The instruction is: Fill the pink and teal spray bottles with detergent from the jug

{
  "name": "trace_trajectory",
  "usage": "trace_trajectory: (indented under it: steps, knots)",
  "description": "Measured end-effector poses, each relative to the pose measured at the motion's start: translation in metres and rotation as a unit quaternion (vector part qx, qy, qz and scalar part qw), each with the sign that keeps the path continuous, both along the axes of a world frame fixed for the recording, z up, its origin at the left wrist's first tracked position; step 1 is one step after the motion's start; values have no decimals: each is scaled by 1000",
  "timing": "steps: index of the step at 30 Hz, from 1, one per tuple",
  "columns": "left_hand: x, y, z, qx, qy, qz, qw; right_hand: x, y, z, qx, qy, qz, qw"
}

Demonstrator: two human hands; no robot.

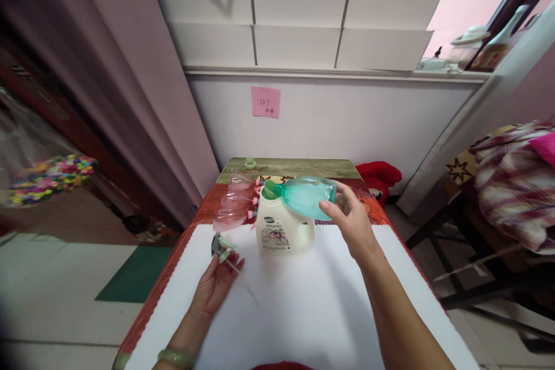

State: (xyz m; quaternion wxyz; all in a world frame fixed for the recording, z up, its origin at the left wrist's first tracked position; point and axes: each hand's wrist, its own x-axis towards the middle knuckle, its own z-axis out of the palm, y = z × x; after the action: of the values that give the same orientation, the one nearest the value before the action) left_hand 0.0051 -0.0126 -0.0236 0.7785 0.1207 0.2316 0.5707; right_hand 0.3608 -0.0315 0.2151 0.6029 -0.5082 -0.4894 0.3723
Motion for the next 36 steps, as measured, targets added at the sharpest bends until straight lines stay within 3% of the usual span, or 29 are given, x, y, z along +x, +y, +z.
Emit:
trace_trajectory:
  steps: [36]
  knots:
    - [0, -1, 0, 7, -7, -6, 1000, -2, 0, 11, -10, -19, -12, 1000]
